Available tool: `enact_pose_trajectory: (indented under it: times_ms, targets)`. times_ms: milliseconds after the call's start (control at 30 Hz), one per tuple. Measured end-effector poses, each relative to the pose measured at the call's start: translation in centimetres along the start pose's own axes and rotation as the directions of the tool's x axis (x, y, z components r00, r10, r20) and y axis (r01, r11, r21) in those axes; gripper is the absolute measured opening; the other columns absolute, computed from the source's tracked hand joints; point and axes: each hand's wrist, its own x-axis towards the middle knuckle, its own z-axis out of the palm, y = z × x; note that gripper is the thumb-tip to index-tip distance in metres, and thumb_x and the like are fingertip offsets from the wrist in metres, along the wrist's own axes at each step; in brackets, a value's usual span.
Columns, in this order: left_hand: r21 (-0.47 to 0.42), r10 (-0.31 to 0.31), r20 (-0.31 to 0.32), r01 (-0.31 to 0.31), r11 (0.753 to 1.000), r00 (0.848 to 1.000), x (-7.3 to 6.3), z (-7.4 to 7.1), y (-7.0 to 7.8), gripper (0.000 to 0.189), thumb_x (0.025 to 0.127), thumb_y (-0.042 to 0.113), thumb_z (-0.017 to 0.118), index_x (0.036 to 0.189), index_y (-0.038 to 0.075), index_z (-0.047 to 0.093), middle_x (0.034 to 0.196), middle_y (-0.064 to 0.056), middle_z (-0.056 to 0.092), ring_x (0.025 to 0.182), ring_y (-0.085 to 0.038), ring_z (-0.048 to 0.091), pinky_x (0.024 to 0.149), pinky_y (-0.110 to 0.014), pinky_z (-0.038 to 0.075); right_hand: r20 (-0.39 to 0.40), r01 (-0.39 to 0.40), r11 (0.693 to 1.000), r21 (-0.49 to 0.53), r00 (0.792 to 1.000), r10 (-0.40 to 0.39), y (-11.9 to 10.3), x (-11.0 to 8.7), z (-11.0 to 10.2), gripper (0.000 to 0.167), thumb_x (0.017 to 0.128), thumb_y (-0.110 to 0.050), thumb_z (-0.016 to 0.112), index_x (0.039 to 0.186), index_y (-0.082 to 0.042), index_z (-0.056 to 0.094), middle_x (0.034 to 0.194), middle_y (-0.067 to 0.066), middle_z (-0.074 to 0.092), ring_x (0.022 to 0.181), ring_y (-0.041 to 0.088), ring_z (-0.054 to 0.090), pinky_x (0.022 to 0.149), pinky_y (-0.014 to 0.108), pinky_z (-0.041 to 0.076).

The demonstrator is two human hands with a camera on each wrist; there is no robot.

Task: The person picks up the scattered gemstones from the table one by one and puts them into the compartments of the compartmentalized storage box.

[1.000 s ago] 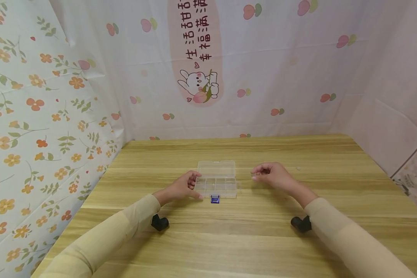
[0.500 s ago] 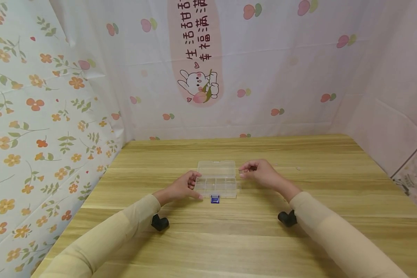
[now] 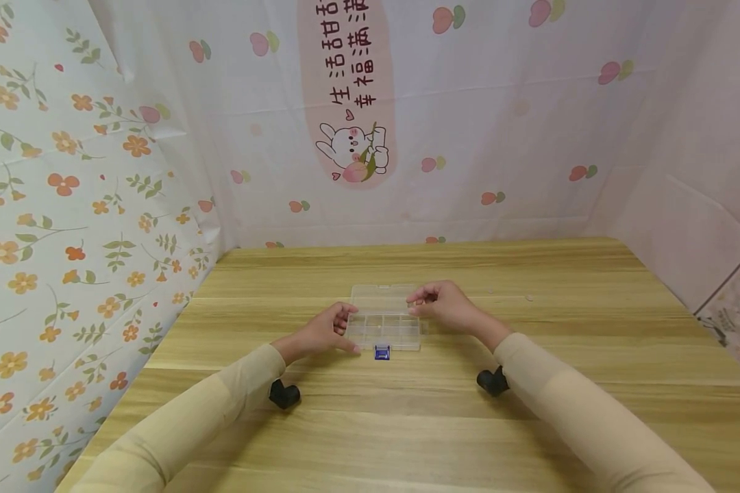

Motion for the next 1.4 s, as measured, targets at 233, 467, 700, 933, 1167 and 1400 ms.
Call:
enact_pose_trajectory:
  times_ms: [233, 467, 700, 933, 1167, 1400]
  targets:
    - [0.005, -0.006, -0.005, 0.006, 1.0, 1.0, -0.1, 0.0, 0.2, 0.074, 0.07, 0.006, 0.087, 0.133, 0.006, 0.048, 0.109, -0.008, 0.046, 0.095, -0.02, 0.042, 0.082, -0.032, 0.039, 0.019, -0.002, 1.0, -0.013, 1.0, 0.002, -0.5, 0.7, 1.0, 0.021, 0.086, -0.01, 0.075, 0.102, 0.002, 0.07, 0.087, 0.006, 0.06, 0.078, 0.019, 0.049, 0.064, 0.025, 0.043]
    - [-0.006, 0.004, -0.003, -0.004, 1.0, 1.0, 0.0, 0.0, 0.3, 0.073, 0.07, 0.004, 0.087, 0.132, 0.005, 0.048, 0.105, -0.007, 0.044, 0.092, -0.019, 0.041, 0.079, -0.031, 0.038, 0.018, -0.008, 0.999, -0.044, 1.0, 0.009, -0.6, 1.1, 1.7, 0.021, 0.086, -0.009, 0.075, 0.102, 0.002, 0.071, 0.089, 0.007, 0.062, 0.077, 0.02, 0.046, 0.063, 0.028, 0.04]
    - [0.001, 0.006, 0.0, -0.006, 1.0, 1.0, 0.1, 0.0, -0.1, 0.073, 0.07, 0.006, 0.087, 0.132, 0.005, 0.048, 0.108, -0.007, 0.045, 0.094, -0.019, 0.042, 0.081, -0.031, 0.039, 0.027, -0.001, 0.997, -0.082, 1.0, 0.004, -0.6, 1.5, 2.1, 0.018, 0.084, -0.012, 0.077, 0.098, -0.001, 0.072, 0.086, 0.005, 0.063, 0.075, 0.02, 0.044, 0.064, 0.029, 0.038]
    - [-0.006, 0.004, -0.003, -0.004, 1.0, 1.0, 0.1, 0.0, -0.1, 0.074, 0.07, 0.005, 0.087, 0.133, 0.005, 0.048, 0.108, -0.008, 0.046, 0.094, -0.02, 0.043, 0.082, -0.032, 0.039, 0.06, 0.0, 0.998, -0.071, 0.998, 0.004, -0.7, 1.8, 2.5, 0.013, 0.083, -0.008, 0.077, 0.093, -0.002, 0.072, 0.084, 0.004, 0.061, 0.074, 0.019, 0.045, 0.064, 0.028, 0.038]
    - [-0.003, -0.005, -0.006, 0.005, 1.0, 1.0, 0.1, 0.0, -0.1, 0.073, 0.07, 0.007, 0.088, 0.131, 0.006, 0.049, 0.109, -0.008, 0.047, 0.095, -0.02, 0.044, 0.083, -0.031, 0.039, 0.092, -0.015, 0.998, -0.058, 0.996, 0.021, -0.7, 1.8, 2.8, 0.013, 0.082, -0.006, 0.077, 0.093, -0.002, 0.071, 0.083, 0.004, 0.058, 0.074, 0.018, 0.047, 0.061, 0.025, 0.04]
    - [-0.001, -0.002, -0.004, 0.002, 1.0, 1.0, 0.2, 0.1, -0.2, 0.073, 0.07, 0.007, 0.087, 0.132, 0.006, 0.048, 0.11, -0.008, 0.047, 0.096, -0.02, 0.043, 0.083, -0.032, 0.04, 0.098, -0.001, 0.996, -0.088, 0.995, 0.01, -0.6, 1.8, 3.0, 0.014, 0.083, -0.008, 0.077, 0.093, -0.002, 0.07, 0.081, 0.004, 0.058, 0.074, 0.017, 0.048, 0.062, 0.026, 0.041]
